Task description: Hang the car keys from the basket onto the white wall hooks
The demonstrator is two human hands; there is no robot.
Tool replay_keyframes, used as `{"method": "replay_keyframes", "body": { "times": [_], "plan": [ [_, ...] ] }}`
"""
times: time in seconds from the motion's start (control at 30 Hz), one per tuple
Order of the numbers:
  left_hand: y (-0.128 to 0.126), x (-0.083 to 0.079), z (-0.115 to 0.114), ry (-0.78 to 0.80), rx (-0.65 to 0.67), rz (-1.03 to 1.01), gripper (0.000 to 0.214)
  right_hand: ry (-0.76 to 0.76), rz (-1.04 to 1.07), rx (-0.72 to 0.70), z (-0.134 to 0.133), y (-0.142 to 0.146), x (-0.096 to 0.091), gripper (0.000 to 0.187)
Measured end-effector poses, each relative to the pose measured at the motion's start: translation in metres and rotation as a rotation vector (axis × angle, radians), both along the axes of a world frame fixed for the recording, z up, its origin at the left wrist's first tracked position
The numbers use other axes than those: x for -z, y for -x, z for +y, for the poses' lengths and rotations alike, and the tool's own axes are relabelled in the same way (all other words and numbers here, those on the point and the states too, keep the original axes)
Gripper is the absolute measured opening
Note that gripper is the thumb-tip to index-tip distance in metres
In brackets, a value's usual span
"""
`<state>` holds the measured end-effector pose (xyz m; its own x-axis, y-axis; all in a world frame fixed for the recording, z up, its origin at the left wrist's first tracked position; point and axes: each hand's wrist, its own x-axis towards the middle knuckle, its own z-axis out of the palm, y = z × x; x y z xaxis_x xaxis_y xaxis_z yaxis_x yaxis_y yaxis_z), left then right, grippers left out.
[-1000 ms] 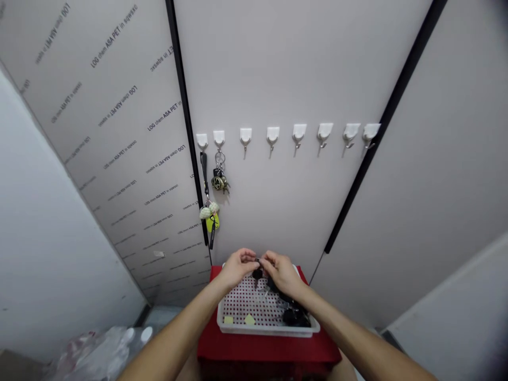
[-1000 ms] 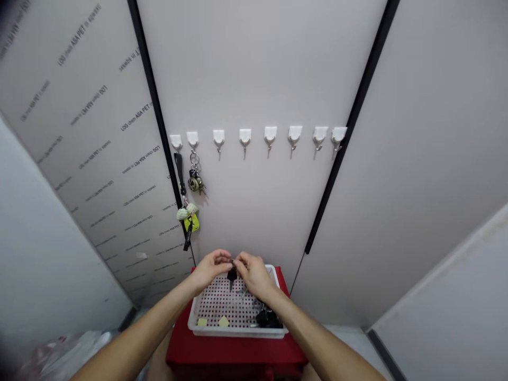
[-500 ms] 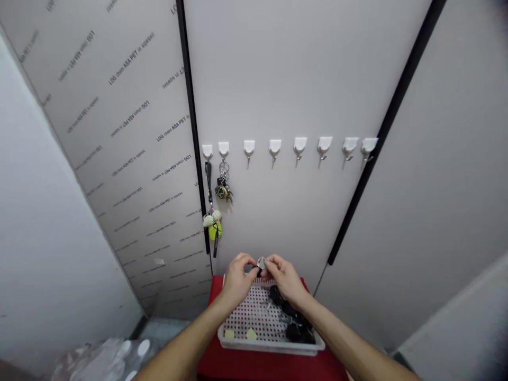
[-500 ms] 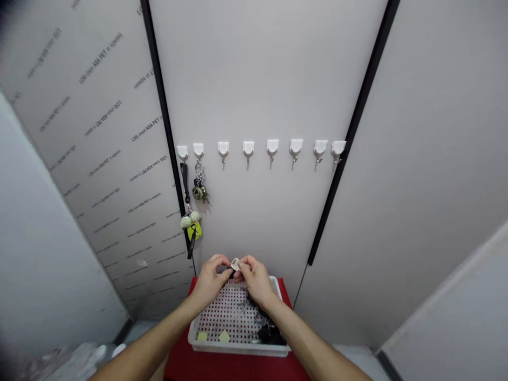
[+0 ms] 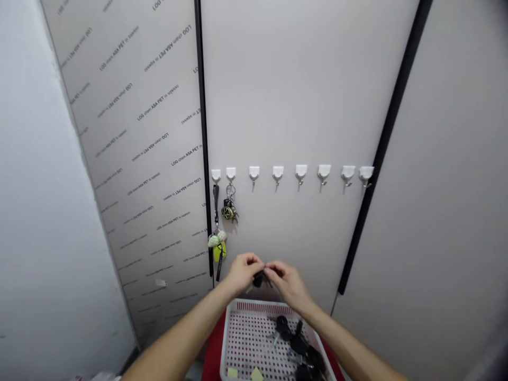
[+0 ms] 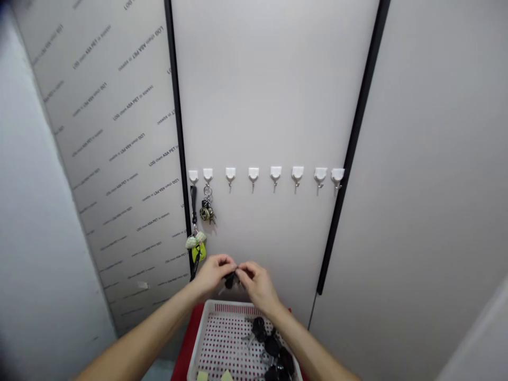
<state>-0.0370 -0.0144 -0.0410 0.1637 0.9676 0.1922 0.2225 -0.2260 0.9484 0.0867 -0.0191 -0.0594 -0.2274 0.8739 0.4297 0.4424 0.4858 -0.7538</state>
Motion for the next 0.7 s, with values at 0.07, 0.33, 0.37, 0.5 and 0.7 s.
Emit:
{"method": "replay_keyframes", "body": {
  "times": [0.07, 0.33, 0.37, 0.5, 0.7],
  "plan": [
    [0.0, -0.022, 0.009, -0.075, -0.022, -0.065, 0.008, -0.034, 0.042, 0.046, 0.011, 0.005, -0.026, 0.02],
    [0.009, -0.112, 0.039, -0.667, -0.38, 0.048, 0.016, -0.249, 0.201, 0.305, 0.062, 0.035, -0.138, 0.022],
    [0.011, -0.117, 0.04, -0.713, -0.405, 0.111, 0.017, -0.27, 0.187, 0.335, 0.066, 0.038, -0.146, 0.022],
    [0.014, -0.125, 0.044, -0.776, -0.501, 0.398, 0.025, -0.271, 0.099, 0.465, 0.078, 0.044, -0.159, 0.022],
    [0.012, -0.113, 0.045, -0.729, -0.431, 0.563, 0.031, -0.143, 0.037, 0.35, 0.088, 0.035, -0.145, 0.021]
  ]
}}
